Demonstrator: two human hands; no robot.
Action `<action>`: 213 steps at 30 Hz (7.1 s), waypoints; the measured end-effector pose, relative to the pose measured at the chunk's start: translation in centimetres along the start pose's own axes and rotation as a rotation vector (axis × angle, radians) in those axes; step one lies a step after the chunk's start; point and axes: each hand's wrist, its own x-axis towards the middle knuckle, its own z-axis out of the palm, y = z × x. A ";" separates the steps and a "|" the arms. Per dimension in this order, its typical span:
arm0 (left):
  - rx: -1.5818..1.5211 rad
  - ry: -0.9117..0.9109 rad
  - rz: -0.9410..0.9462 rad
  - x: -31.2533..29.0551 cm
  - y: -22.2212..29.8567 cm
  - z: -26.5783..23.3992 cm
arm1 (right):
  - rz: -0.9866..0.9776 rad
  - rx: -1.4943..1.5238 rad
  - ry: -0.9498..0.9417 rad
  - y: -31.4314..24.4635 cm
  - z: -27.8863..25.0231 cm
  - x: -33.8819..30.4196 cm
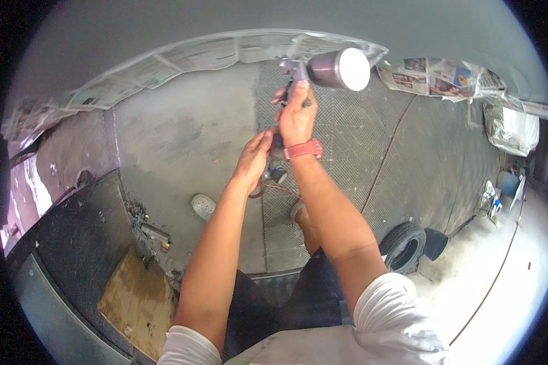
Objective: The person spray paints a car bumper with a spray gun, then uses a small piece of tape to remove a paint defect from the surface. The bumper is masked with newspaper and plastic sheeting.
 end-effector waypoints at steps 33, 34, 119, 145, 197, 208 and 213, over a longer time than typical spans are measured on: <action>-0.725 0.228 0.123 -8.3 11.5 -30.0 | -0.121 -0.084 -0.561 -5.0 36.5 -15.7; -0.711 0.204 0.092 -7.9 10.8 -28.5 | -0.136 -0.121 -0.522 -5.1 34.6 -15.2; 0.277 0.509 -0.581 -49.5 -12.2 -25.7 | -0.135 -0.104 -0.290 -9.8 27.7 -15.6; 0.221 0.599 -0.542 -49.8 -16.2 -26.9 | -0.265 -0.326 -0.371 -15.4 26.7 -15.0; 0.689 0.594 -0.525 -38.3 -9.7 -1.5 | -0.085 -0.216 0.626 -19.2 -41.0 17.6; 0.627 0.529 -0.422 -39.1 -9.5 -10.7 | -0.015 -0.117 0.116 -20.5 -17.3 2.4; 0.571 0.601 -0.431 -42.9 -9.3 -17.4 | -0.015 -0.176 0.013 -19.7 -6.3 -3.6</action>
